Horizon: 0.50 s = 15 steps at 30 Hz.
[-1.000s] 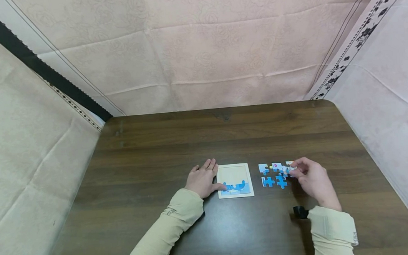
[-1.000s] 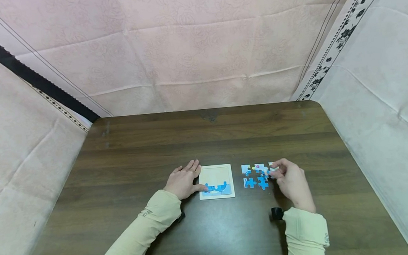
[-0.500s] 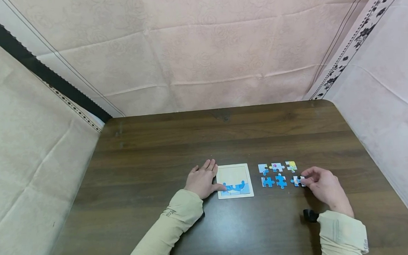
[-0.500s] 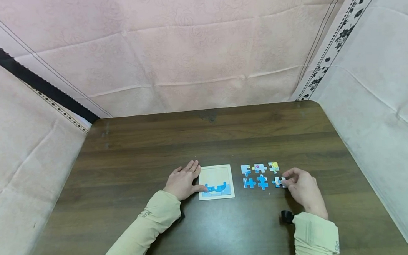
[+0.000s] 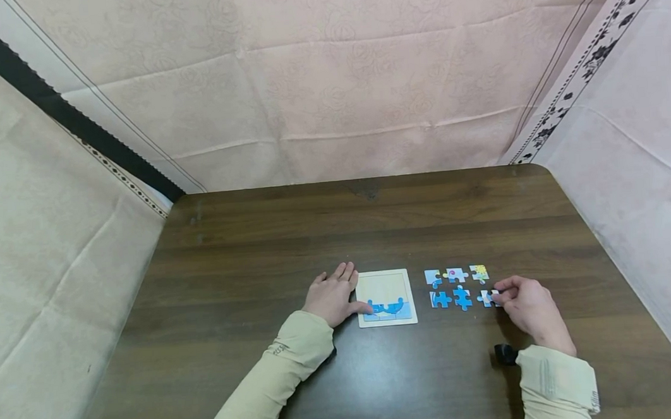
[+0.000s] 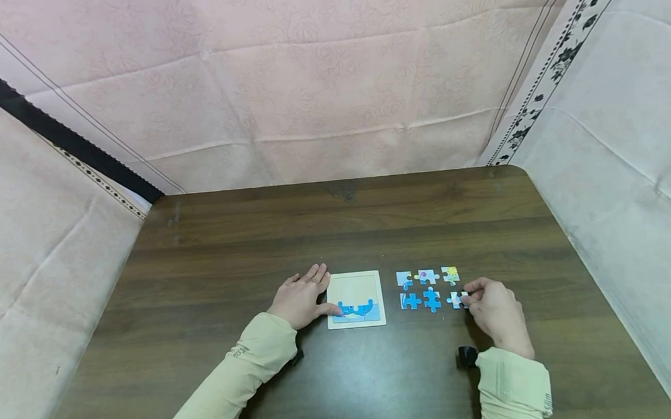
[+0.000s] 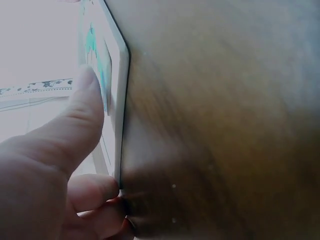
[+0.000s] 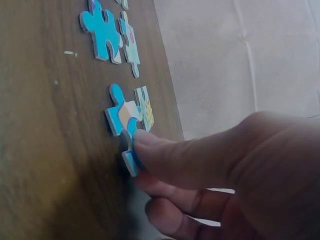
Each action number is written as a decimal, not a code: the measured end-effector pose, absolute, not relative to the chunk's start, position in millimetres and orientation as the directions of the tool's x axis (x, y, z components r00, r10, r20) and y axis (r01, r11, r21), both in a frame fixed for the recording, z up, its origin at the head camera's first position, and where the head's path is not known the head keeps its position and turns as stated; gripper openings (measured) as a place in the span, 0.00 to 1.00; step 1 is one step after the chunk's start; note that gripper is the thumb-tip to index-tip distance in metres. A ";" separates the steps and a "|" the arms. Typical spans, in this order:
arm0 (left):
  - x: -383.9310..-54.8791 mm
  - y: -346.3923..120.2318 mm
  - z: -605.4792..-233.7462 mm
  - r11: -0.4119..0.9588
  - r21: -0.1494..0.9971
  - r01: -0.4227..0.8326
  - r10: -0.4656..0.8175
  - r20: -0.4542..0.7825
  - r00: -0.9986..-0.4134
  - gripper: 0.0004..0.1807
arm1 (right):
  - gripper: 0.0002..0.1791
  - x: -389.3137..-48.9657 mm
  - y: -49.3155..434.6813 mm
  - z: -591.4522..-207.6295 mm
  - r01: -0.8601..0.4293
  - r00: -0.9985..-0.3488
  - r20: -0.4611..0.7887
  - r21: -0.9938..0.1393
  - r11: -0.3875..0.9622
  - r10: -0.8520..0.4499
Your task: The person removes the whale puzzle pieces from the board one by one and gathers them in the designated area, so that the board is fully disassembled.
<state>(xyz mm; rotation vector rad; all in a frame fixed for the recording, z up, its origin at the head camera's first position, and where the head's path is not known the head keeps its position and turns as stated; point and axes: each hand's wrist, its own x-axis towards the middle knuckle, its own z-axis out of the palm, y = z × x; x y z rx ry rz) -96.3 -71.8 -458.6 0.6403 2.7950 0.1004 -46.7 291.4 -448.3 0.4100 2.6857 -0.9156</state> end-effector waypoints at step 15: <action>-95.9 -72.2 -455.2 0.900 0.130 0.416 0.436 -0.277 -0.856 0.56 | 0.12 -47.8 287.8 -447.7 0.375 -0.912 -0.353 -0.504 0.778 0.211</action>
